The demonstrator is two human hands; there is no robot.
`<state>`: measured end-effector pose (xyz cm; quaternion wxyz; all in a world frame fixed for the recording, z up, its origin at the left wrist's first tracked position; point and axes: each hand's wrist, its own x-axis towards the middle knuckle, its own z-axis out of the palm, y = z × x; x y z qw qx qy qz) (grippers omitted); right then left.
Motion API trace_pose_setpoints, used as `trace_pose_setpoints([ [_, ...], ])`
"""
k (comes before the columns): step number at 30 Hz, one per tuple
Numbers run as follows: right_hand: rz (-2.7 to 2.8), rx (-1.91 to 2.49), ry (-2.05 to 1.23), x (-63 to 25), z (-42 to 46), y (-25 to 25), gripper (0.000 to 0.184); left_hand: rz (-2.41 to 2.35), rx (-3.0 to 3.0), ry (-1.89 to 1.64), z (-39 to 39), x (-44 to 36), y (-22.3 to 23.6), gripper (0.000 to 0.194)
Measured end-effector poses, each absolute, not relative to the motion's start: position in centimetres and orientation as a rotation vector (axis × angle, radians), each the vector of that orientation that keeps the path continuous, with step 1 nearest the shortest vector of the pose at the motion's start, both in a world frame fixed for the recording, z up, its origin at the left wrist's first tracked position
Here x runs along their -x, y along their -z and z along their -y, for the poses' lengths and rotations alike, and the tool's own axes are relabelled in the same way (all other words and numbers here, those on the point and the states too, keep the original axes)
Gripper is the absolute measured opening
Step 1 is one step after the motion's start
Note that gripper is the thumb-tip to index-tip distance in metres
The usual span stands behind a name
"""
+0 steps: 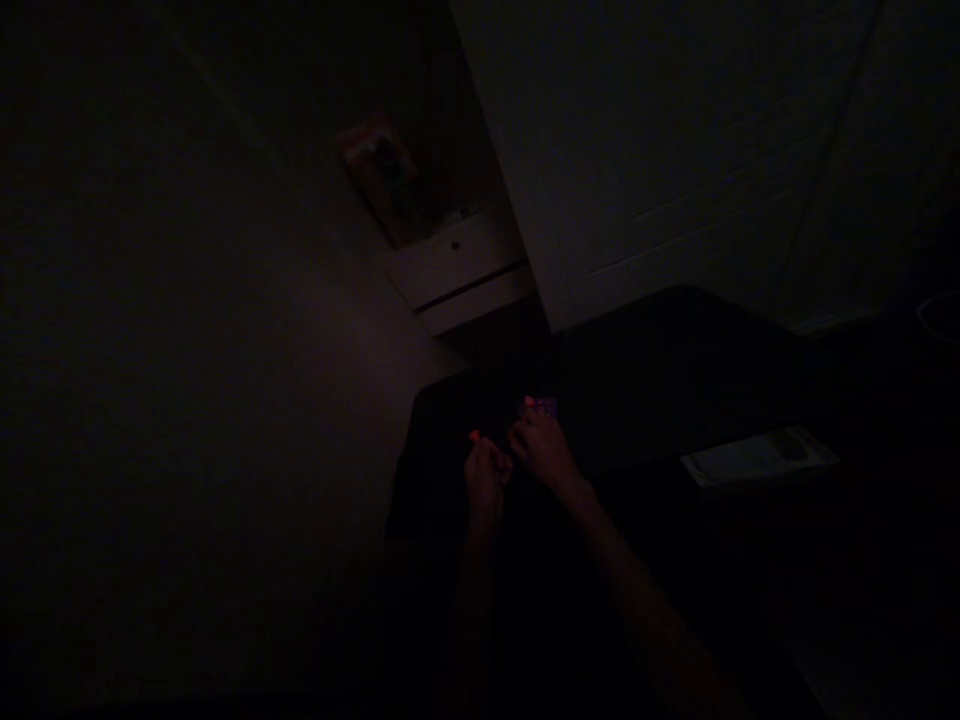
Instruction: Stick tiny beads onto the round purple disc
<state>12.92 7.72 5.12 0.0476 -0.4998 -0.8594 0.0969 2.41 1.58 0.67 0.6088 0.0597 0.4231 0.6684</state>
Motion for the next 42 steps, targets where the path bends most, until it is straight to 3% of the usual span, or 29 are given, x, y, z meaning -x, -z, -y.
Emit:
trace_pose_setpoints([
  [14,2.825,1.578,-0.127,-11.1,-8.3,-6.0,0.017,-0.983,-0.227,-1.543,-1.4,-2.5,-0.5,0.055],
  [23,2.701,1.460,0.052,-11.9,-7.9,-4.3,0.031,-0.997,-0.170,-1.525,-1.4,-2.3,-0.6,0.059],
  [33,2.628,1.384,-0.254,-13.8,-8.4,-4.2,0.027,-0.974,0.018,-1.636,-1.6,-2.2,-1.1,0.052],
  [42,2.657,1.353,-0.585,-14.1,-8.3,-6.3,0.018,-0.859,0.514,-1.788,-1.7,-0.9,-1.2,0.029],
])
